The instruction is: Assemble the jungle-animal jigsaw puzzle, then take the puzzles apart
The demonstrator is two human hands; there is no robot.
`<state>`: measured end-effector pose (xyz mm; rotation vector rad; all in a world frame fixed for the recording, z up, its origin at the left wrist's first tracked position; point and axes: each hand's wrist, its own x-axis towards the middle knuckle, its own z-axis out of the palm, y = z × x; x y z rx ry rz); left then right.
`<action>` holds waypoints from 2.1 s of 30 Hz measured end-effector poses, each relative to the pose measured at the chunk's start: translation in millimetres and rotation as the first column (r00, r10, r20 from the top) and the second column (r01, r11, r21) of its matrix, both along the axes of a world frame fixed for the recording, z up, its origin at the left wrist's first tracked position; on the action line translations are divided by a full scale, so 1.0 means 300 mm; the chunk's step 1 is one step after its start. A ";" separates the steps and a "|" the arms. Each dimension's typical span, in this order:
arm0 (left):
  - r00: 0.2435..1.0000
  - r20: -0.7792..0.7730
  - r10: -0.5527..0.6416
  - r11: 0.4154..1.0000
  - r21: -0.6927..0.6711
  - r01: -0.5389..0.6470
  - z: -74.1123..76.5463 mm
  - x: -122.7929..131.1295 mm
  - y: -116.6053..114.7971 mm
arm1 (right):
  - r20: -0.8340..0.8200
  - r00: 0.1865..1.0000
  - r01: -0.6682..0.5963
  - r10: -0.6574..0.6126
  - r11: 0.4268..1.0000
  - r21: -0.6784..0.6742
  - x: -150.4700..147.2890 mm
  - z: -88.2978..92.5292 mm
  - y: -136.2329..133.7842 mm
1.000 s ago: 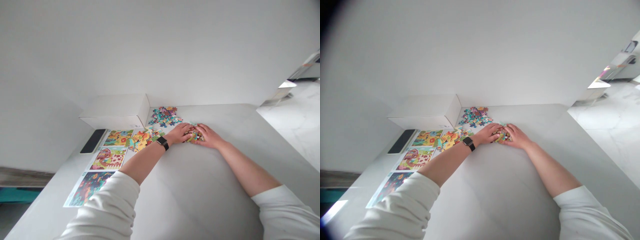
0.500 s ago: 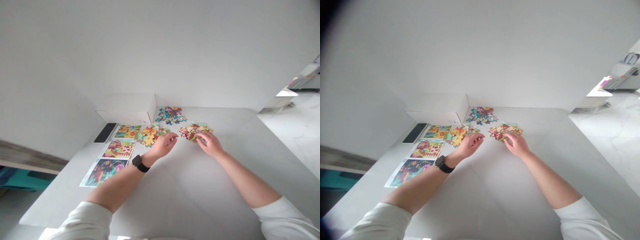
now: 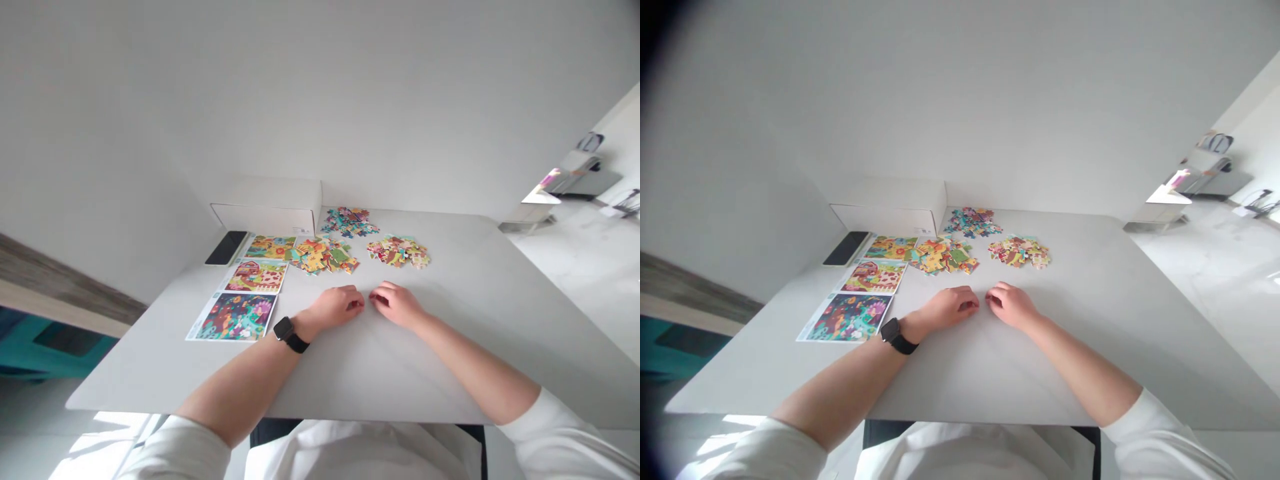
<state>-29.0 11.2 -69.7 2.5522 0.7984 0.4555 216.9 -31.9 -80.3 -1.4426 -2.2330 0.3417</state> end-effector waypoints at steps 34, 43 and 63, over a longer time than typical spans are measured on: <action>0.984 -0.071 0.163 0.963 0.229 -0.143 -0.008 0.570 0.518 | 0.143 0.929 0.320 -0.340 0.936 0.148 0.443 -0.016 0.571; 0.997 -0.030 0.065 0.988 0.140 -0.060 -0.017 0.578 0.525 | 0.246 0.944 0.215 -0.221 0.975 0.052 0.404 -0.038 0.575; 0.943 0.235 0.237 0.956 0.114 -0.269 0.142 0.072 0.215 | -0.044 0.949 0.312 -0.311 0.918 0.244 0.285 0.049 0.292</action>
